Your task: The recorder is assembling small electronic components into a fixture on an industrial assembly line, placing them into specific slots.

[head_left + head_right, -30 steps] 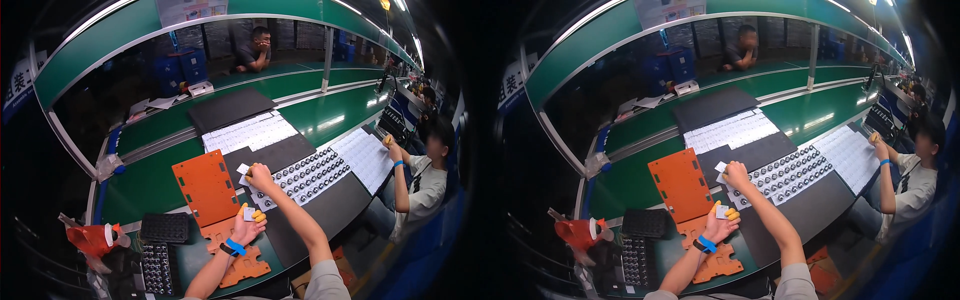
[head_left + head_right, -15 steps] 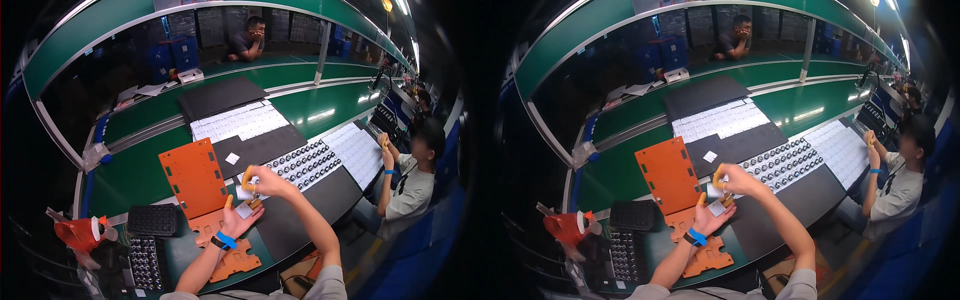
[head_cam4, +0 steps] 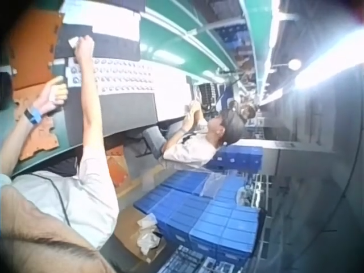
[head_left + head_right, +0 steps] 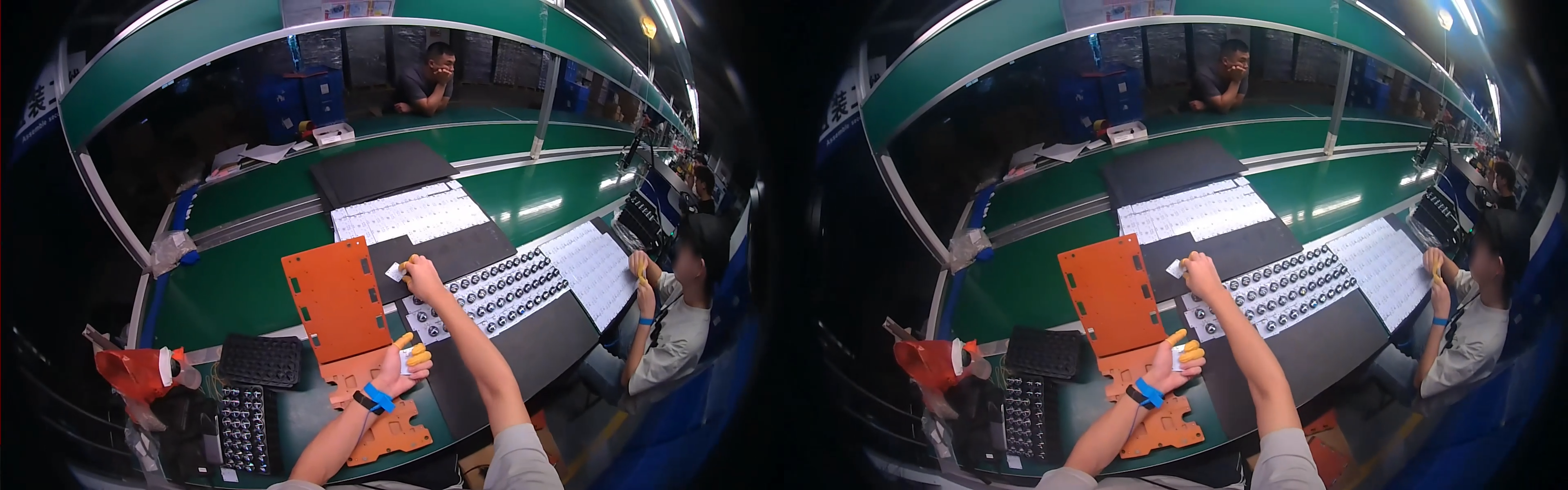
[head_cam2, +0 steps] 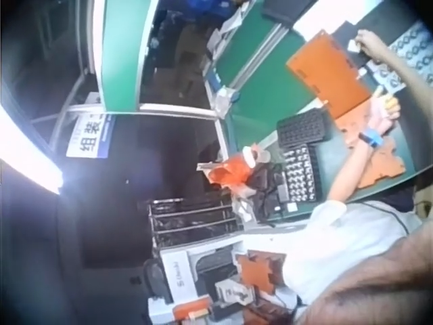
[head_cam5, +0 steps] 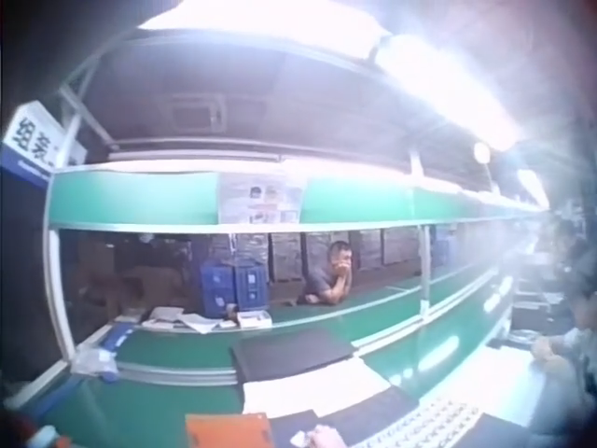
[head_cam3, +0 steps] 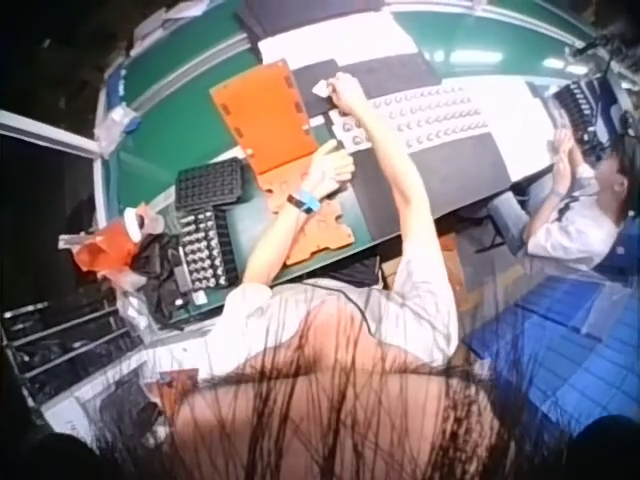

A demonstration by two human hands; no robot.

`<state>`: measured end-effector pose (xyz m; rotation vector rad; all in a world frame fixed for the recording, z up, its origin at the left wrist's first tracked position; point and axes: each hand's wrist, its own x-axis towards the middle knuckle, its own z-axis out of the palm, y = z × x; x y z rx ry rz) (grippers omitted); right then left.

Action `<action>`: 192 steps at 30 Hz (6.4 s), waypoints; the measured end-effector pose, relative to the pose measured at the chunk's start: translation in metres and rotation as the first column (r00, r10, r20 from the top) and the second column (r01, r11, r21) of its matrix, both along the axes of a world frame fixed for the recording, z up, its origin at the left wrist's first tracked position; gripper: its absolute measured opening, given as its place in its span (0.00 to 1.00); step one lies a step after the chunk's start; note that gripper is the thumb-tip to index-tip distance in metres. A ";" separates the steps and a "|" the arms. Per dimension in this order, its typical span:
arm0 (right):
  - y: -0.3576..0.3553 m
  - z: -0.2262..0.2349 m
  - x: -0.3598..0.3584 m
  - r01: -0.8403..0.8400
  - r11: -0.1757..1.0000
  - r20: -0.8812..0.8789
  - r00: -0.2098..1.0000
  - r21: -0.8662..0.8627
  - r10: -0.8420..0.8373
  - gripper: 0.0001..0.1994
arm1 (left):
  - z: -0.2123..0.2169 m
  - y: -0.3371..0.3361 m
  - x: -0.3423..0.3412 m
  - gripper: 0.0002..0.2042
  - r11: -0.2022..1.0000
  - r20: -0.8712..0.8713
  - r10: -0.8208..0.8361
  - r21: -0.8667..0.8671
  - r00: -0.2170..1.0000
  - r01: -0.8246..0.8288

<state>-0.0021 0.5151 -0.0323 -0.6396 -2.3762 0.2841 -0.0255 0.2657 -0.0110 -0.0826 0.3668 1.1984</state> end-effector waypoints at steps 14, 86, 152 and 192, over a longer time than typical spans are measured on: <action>-0.100 0.103 0.056 -0.294 0.946 -0.224 0.939 -0.134 0.260 0.05 | -0.018 0.001 -0.004 0.34 0.985 0.075 0.168 0.023 0.983 -0.170; -0.073 0.085 0.072 -0.246 0.821 -0.004 0.959 -0.516 0.284 0.10 | -0.035 0.016 0.002 0.23 0.996 -0.084 0.092 0.024 0.992 -0.091; -0.171 0.086 0.182 -0.237 0.971 -0.048 0.970 0.000 0.237 0.08 | 0.014 0.010 0.032 0.31 0.998 -0.388 0.013 -0.046 0.921 -0.033; -0.383 -0.329 0.126 0.113 0.566 0.391 0.829 -0.816 0.399 0.16 | 0.008 -0.016 0.045 0.17 0.998 -0.426 -0.025 -0.064 0.904 -0.003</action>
